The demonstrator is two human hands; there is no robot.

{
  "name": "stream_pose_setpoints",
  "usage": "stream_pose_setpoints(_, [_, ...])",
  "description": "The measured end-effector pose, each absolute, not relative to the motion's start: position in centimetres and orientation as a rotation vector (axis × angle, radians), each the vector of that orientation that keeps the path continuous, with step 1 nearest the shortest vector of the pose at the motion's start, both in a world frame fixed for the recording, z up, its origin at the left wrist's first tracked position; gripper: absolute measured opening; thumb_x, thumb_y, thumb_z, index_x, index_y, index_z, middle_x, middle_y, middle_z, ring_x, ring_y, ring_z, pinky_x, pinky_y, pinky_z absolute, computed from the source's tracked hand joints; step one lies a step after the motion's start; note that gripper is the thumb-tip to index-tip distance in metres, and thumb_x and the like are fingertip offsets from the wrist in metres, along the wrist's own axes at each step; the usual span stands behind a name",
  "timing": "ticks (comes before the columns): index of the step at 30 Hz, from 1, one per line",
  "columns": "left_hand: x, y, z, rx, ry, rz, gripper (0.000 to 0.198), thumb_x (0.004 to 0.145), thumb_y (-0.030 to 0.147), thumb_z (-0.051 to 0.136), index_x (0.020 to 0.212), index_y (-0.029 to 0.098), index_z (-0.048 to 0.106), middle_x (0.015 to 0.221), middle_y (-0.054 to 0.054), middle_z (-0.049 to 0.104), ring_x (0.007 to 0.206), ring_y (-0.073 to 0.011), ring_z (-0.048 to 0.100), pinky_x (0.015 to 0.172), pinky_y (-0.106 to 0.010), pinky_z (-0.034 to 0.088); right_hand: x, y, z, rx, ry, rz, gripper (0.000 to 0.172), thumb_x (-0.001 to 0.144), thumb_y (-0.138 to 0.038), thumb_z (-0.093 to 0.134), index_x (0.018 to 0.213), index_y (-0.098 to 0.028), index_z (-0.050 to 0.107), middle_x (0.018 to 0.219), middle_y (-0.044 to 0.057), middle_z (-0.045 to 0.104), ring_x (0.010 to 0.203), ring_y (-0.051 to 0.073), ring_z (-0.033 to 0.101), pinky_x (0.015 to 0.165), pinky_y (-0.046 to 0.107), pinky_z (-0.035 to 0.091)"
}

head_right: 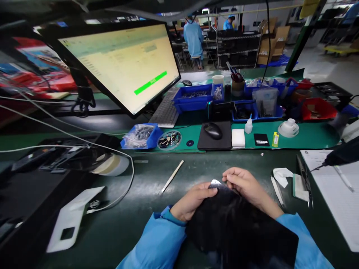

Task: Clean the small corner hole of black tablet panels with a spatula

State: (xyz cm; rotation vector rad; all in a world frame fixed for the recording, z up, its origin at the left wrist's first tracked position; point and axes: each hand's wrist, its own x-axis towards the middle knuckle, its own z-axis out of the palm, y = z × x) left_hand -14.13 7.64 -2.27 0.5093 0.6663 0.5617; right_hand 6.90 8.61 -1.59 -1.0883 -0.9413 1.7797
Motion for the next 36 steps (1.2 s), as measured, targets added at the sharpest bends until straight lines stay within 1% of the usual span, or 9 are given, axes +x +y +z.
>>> stream_pose_setpoints(4, [-14.8,8.2,-1.9,0.549,0.703,0.515,0.026,0.078,0.024,0.085,0.099,0.009,0.080,0.087,-0.008,0.079,0.074,-0.0174,0.070,0.079,-0.027,0.047,8.8,8.8,-0.4,-1.186,-1.130,1.632,0.035,0.078,-0.047,0.087,0.096,-0.018,0.078,0.090,0.006,0.075,0.072,0.014,0.062,0.073,0.029,0.049])
stream_pose_setpoints(7, [-15.3,8.5,-1.6,0.588,0.709,0.519,0.030,0.076,0.024,0.086,0.101,0.009,0.080,0.092,-0.009,0.079,0.082,-0.0201,0.071,0.086,-0.030,0.049,11.7,8.4,1.2,-1.282,-1.242,1.515,0.036,0.079,-0.045,0.088,0.103,-0.019,0.079,0.099,0.009,0.077,0.082,0.018,0.067,0.081,0.032,0.052])
stream_pose_setpoints(11, [-15.4,8.7,-1.6,0.630,0.725,0.574,0.036,0.074,0.031,0.087,0.103,0.010,0.080,0.091,-0.010,0.079,0.081,-0.0209,0.071,0.086,-0.032,0.049,13.1,6.7,4.8,-1.488,-1.504,1.147,0.037,0.086,-0.053,0.078,0.106,-0.023,0.077,0.105,0.010,0.078,0.092,0.024,0.071,0.085,0.036,0.055])
stream_pose_setpoints(14, [-15.0,8.3,-1.4,0.672,0.721,0.634,0.037,0.074,0.034,0.087,0.103,0.012,0.079,0.092,-0.008,0.079,0.083,-0.0206,0.070,0.084,-0.031,0.049,10.3,5.3,7.4,-1.580,-1.841,0.885,0.026,0.096,-0.047,0.067,0.107,-0.025,0.077,0.109,0.008,0.077,0.100,0.025,0.071,0.088,0.036,0.055])
stream_pose_setpoints(18, [-14.2,7.4,-0.7,0.760,0.683,0.744,0.035,0.077,0.039,0.084,0.102,0.015,0.077,0.092,-0.005,0.077,0.086,-0.0207,0.068,0.082,-0.030,0.048,4.8,4.3,7.9,-1.557,-2.215,0.392,0.019,0.099,-0.023,0.055,0.104,-0.024,0.074,0.102,0.003,0.076,0.094,0.020,0.071,0.085,0.034,0.055])
stream_pose_setpoints(21, [-13.6,6.8,-0.1,0.846,0.630,0.834,0.034,0.082,0.040,0.080,0.103,0.014,0.077,0.100,-0.006,0.078,0.099,-0.0247,0.067,0.090,-0.033,0.048,2.5,4.4,6.7,-1.584,-2.264,0.105,0.016,0.097,-0.018,0.058,0.099,-0.020,0.073,0.095,0.003,0.076,0.088,0.022,0.072,0.081,0.035,0.057])
stream_pose_setpoints(23, [-13.3,6.6,0.3,0.900,0.600,0.892,0.032,0.085,0.040,0.076,0.104,0.014,0.077,0.105,-0.007,0.078,0.106,-0.0265,0.067,0.094,-0.034,0.047,1.8,4.6,6.2,-1.593,-2.272,0.020,0.014,0.096,-0.018,0.060,0.099,-0.019,0.074,0.095,0.004,0.076,0.088,0.023,0.073,0.080,0.036,0.057])
stream_pose_setpoints(29, [-13.2,6.2,0.9,1.073,0.618,1.048,0.027,0.095,0.032,0.065,0.112,0.014,0.075,0.111,-0.009,0.079,0.108,-0.0284,0.069,0.096,-0.039,0.051,0.3,4.9,7.0,-1.575,-2.322,-0.168,0.014,0.094,-0.013,0.064,0.099,-0.019,0.075,0.093,0.003,0.076,0.085,0.023,0.073,0.074,0.033,0.055])
stream_pose_setpoints(36, [-13.2,5.3,0.8,1.184,0.757,1.239,0.038,0.100,0.027,0.056,0.136,0.017,0.064,0.141,-0.012,0.067,0.133,-0.0256,0.060,0.120,-0.043,0.041,-1.1,4.4,8.0,-1.491,-2.371,-0.332,0.017,0.097,-0.014,0.059,0.100,-0.018,0.075,0.095,0.003,0.076,0.086,0.021,0.073,0.077,0.030,0.053])
